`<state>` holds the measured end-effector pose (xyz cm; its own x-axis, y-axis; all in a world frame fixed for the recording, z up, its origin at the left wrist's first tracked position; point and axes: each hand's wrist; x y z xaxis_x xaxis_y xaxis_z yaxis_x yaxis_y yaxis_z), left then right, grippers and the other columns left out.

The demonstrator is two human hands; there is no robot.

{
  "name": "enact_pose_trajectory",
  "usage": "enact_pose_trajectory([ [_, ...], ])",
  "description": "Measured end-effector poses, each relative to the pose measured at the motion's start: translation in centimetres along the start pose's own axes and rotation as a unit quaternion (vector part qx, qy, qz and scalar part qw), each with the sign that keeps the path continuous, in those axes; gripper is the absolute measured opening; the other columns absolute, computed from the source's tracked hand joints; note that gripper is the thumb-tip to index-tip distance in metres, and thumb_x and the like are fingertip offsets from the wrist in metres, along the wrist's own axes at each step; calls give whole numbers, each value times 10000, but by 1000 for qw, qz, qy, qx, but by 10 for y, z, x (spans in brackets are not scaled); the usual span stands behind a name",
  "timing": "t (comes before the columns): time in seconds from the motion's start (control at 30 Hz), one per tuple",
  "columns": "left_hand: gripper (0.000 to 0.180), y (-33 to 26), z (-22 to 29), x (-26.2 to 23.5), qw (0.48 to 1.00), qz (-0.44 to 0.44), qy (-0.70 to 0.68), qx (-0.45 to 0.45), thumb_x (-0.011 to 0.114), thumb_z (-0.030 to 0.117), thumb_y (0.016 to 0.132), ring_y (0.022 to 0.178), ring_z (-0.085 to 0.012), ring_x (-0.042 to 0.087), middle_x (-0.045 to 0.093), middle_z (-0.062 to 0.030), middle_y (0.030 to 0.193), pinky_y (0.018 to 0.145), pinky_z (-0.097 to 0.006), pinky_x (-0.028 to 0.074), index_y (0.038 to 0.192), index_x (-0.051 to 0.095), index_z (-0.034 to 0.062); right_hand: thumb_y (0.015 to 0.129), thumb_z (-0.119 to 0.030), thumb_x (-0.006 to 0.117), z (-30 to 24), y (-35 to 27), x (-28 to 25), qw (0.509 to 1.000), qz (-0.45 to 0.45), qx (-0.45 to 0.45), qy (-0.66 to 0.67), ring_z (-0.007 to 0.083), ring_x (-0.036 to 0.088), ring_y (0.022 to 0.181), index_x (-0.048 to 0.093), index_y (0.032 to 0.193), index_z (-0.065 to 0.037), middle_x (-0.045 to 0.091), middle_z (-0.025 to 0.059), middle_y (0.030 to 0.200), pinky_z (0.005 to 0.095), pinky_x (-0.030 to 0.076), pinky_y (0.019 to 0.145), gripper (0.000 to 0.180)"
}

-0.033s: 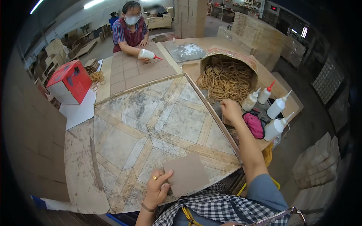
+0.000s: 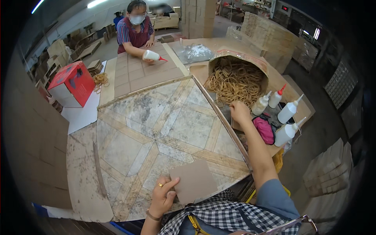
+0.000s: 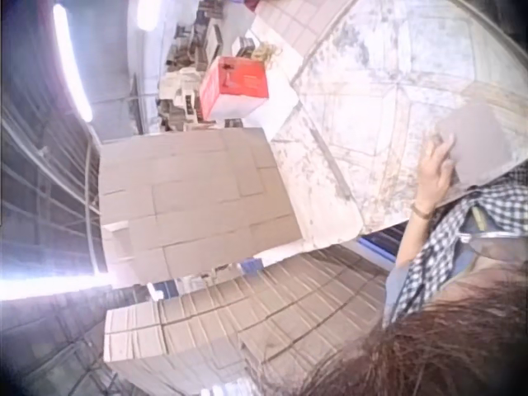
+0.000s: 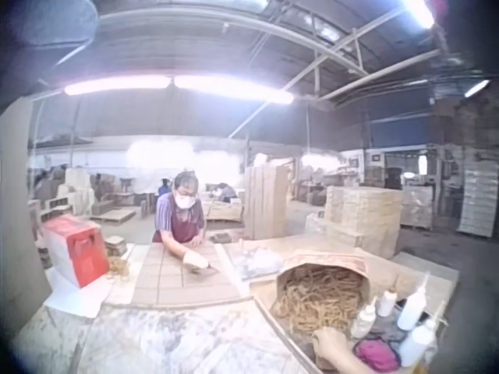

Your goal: The recorder applies glue to pre-cut cardboard sheets and folds them into small boxes, securing them with rubber bands.

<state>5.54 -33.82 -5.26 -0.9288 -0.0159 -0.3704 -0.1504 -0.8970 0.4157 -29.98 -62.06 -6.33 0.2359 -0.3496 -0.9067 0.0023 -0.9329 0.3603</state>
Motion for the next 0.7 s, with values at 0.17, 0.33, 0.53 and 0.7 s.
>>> enact_pose_trajectory([
  [0.17,344,-5,4,-1,999,18,0,-28,527,301,929,827,-288,514,512,-130,854,769,-372,430,1117,656,44,743,-226,705,6,42,34,983,-135,123,-27,311,646,911,714,888,-82,689,139,890,397,501,795,204],
  [0.33,273,4,17,0,997,51,58,-17,587,218,889,839,-297,530,526,-160,914,762,-367,441,1080,671,41,740,-214,690,23,57,38,987,-128,88,45,322,653,831,703,905,-71,680,148,876,425,503,764,219],
  [0.53,214,25,33,-10,994,7,102,-50,638,118,834,816,-297,551,539,-167,905,730,-354,456,1026,666,28,873,-98,583,-27,35,-23,917,29,10,398,147,566,570,538,898,-11,584,56,654,277,431,523,101],
  [0.7,272,27,32,-16,993,34,19,-114,633,121,836,773,-283,554,550,-152,876,703,-338,451,1076,605,-2,897,-125,596,-165,-70,-79,804,-264,-142,513,64,520,579,590,948,-35,567,-15,677,223,426,519,104],
])
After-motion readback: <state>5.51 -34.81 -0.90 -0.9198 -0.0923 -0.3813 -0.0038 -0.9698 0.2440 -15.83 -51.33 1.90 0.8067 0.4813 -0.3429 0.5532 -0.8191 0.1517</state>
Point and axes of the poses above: each hand's wrist, its own y-axis towards the middle knuckle, its own x-axis out of the palm, z = x × y
